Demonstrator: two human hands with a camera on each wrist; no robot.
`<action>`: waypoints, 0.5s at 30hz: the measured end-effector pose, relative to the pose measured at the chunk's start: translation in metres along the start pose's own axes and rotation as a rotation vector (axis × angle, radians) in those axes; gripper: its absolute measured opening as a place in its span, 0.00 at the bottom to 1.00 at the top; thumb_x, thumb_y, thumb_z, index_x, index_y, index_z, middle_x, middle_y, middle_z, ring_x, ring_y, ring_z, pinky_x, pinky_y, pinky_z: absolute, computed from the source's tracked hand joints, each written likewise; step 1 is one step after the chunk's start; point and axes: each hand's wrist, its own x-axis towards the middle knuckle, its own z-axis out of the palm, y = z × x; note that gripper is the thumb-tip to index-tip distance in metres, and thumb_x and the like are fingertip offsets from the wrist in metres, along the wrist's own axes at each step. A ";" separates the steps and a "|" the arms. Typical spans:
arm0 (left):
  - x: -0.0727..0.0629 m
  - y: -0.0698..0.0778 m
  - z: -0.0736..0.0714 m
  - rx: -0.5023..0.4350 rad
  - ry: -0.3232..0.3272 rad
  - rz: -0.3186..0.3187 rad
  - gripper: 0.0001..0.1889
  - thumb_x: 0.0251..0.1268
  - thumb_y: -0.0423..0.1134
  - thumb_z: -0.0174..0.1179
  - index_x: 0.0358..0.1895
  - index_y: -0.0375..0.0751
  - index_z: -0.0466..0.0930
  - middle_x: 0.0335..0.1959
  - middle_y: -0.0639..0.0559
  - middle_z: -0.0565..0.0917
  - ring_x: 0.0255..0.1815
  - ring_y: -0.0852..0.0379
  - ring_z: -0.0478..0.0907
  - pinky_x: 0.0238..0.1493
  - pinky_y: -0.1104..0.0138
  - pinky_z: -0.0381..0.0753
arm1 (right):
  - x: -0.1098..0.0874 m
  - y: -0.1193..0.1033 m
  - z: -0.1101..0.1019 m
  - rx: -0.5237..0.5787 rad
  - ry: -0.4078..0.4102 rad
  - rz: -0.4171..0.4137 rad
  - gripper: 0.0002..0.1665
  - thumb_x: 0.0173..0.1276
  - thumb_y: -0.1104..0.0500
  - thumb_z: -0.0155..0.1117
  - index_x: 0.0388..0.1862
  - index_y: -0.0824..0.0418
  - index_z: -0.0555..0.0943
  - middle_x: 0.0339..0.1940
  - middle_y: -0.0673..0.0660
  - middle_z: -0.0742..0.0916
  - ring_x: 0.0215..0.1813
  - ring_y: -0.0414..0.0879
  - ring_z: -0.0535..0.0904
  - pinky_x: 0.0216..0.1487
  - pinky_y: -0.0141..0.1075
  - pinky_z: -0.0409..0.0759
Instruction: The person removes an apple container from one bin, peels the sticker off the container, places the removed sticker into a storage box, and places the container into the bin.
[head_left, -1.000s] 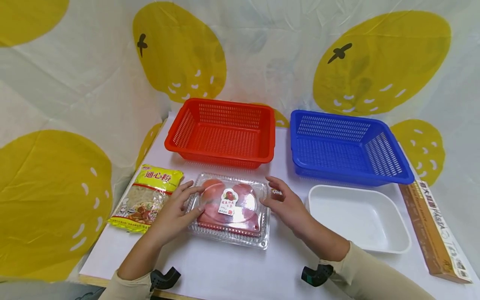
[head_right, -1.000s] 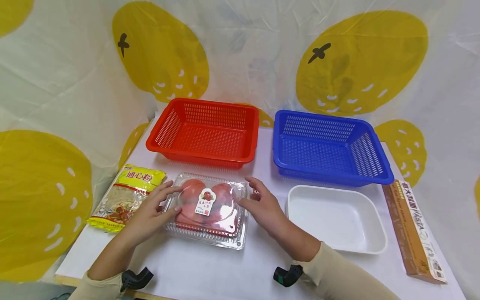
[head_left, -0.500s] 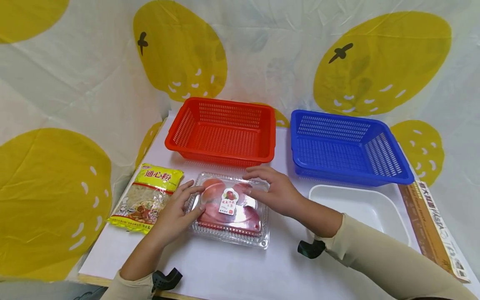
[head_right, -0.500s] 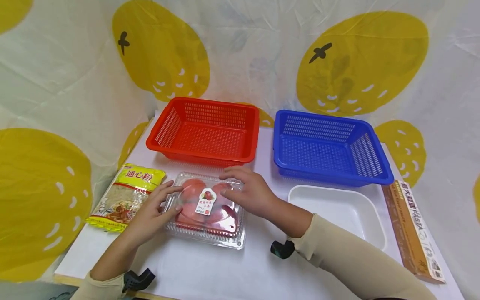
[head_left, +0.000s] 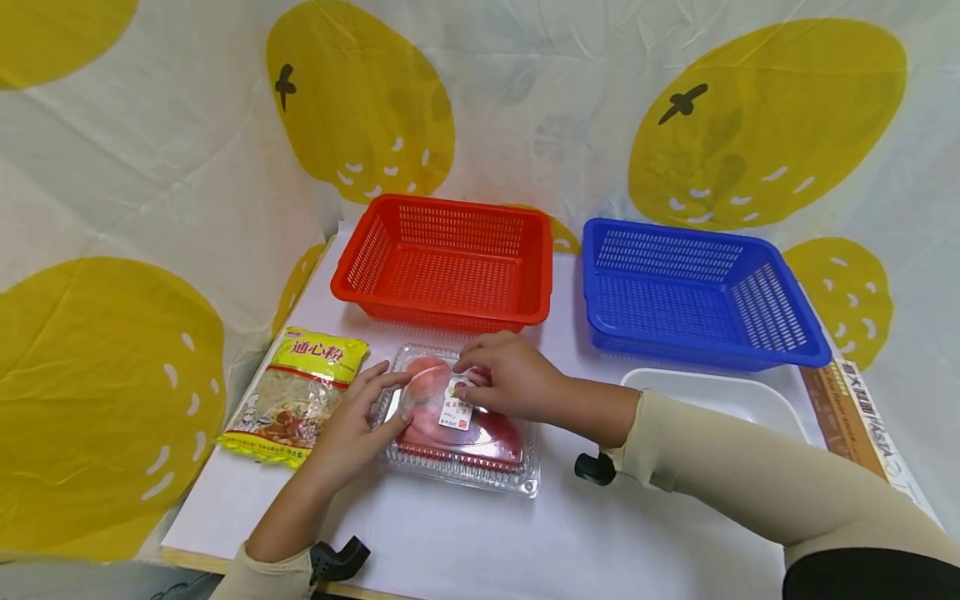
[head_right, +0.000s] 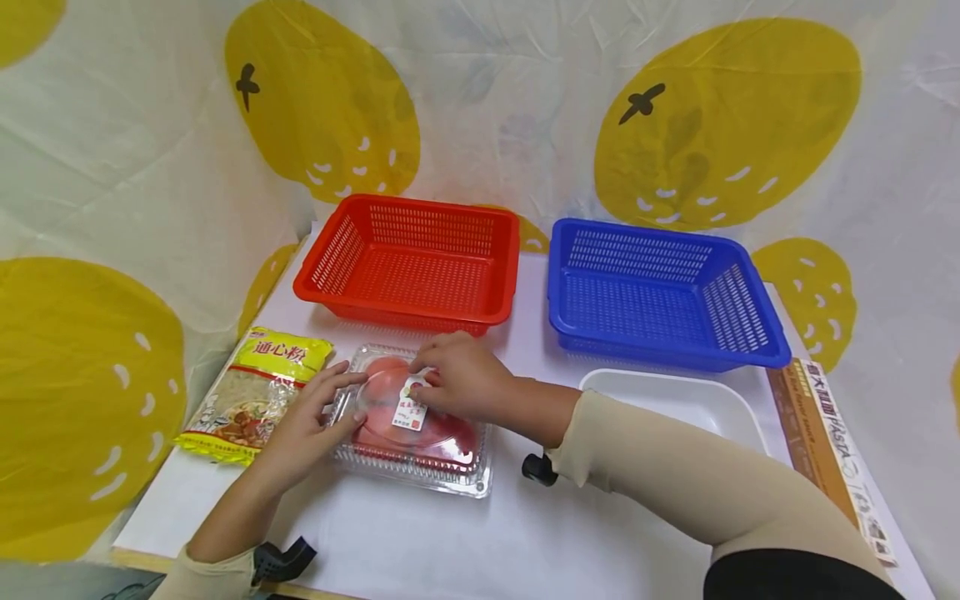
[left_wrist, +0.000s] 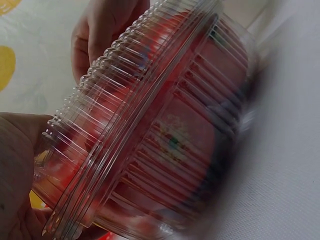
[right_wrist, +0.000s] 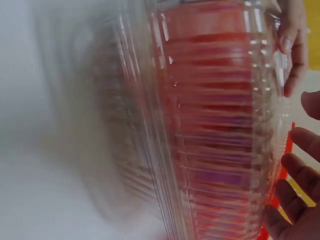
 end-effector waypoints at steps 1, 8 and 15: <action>0.000 0.000 0.000 0.001 0.001 0.000 0.29 0.71 0.48 0.71 0.73 0.56 0.78 0.84 0.42 0.62 0.83 0.32 0.59 0.67 0.29 0.71 | 0.001 -0.001 0.000 -0.019 -0.003 -0.009 0.18 0.69 0.50 0.77 0.55 0.55 0.92 0.57 0.52 0.89 0.61 0.51 0.82 0.63 0.46 0.81; 0.000 0.002 0.001 0.010 0.007 0.004 0.29 0.71 0.48 0.71 0.73 0.55 0.77 0.84 0.41 0.62 0.82 0.31 0.59 0.67 0.28 0.70 | 0.005 0.005 0.001 -0.046 -0.012 -0.027 0.21 0.68 0.49 0.78 0.57 0.55 0.92 0.56 0.51 0.88 0.60 0.50 0.80 0.61 0.46 0.78; -0.001 0.003 0.001 0.008 0.012 -0.007 0.29 0.71 0.47 0.71 0.73 0.55 0.78 0.84 0.42 0.62 0.83 0.32 0.58 0.69 0.27 0.66 | 0.008 0.017 0.006 -0.020 0.010 -0.056 0.20 0.66 0.49 0.82 0.54 0.54 0.93 0.51 0.50 0.87 0.56 0.49 0.78 0.56 0.42 0.78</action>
